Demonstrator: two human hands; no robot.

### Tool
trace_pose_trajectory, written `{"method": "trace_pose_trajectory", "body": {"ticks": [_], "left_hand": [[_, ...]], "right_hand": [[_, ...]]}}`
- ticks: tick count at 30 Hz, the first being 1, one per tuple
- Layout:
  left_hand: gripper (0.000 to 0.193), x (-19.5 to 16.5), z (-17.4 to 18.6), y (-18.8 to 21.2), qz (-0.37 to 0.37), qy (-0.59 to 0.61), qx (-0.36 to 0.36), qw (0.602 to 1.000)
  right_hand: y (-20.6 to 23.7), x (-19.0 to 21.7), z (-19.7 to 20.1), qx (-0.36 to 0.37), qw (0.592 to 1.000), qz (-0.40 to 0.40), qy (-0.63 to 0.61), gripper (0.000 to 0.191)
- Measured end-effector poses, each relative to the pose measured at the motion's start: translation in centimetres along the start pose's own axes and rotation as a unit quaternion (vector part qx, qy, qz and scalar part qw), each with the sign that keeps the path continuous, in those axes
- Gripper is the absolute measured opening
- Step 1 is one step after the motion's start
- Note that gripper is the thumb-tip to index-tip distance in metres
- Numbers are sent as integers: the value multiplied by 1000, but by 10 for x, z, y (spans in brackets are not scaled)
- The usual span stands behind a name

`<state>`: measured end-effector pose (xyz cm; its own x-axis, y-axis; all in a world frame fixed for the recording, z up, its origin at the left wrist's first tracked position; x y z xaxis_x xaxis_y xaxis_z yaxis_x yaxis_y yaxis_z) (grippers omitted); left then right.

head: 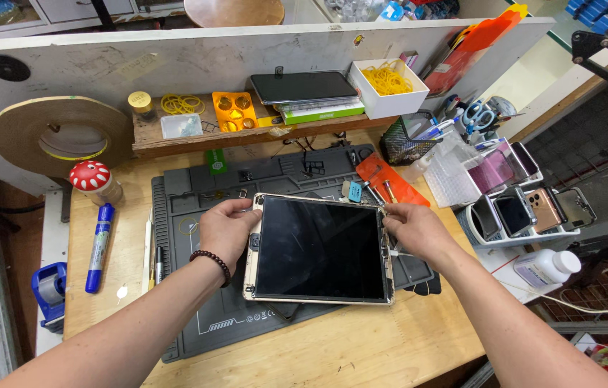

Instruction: The person works on an iPad at a repair bench, holding the device and connecting a charging cable to it. The tablet powers on showing the Apple logo and lock screen, and the person touches the screen and manipulates the edges while checking the display, then continues handling the device with the cable attached.

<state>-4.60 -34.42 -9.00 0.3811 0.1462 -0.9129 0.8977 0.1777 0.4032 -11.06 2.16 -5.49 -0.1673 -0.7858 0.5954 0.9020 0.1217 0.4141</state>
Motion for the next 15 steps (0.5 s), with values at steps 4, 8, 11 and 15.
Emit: {"method": "trace_pose_trajectory", "body": {"ticks": [4,8,11,15], "left_hand": [[29,-2,2,-5,-31,-53,-3,998],[26,2,2,-9,-27,-56,-13,998],[24,6,-1,-12,-3,-7,-19,1000],[23,1,0,-10,-6,-34,-14,999]], "right_hand": [[6,-3,0,-21,998,-55,28,41],[10,6,3,-35,998,-39,33,38],[11,10,4,-31,999,-35,25,37],[11,5,2,-7,998,-70,2,38]]}}
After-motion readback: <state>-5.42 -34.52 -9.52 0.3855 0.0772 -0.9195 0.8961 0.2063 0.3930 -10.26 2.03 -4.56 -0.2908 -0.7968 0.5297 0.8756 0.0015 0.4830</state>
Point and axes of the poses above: each hand's wrist, its own y-axis away from the middle knuckle, its own z-axis out of the back of the hand, x = y × z, the point moved 9 cm from there along -y, towards the middle knuckle, and after that the axes turned 10 degrees about x, right-handed, at the moved point
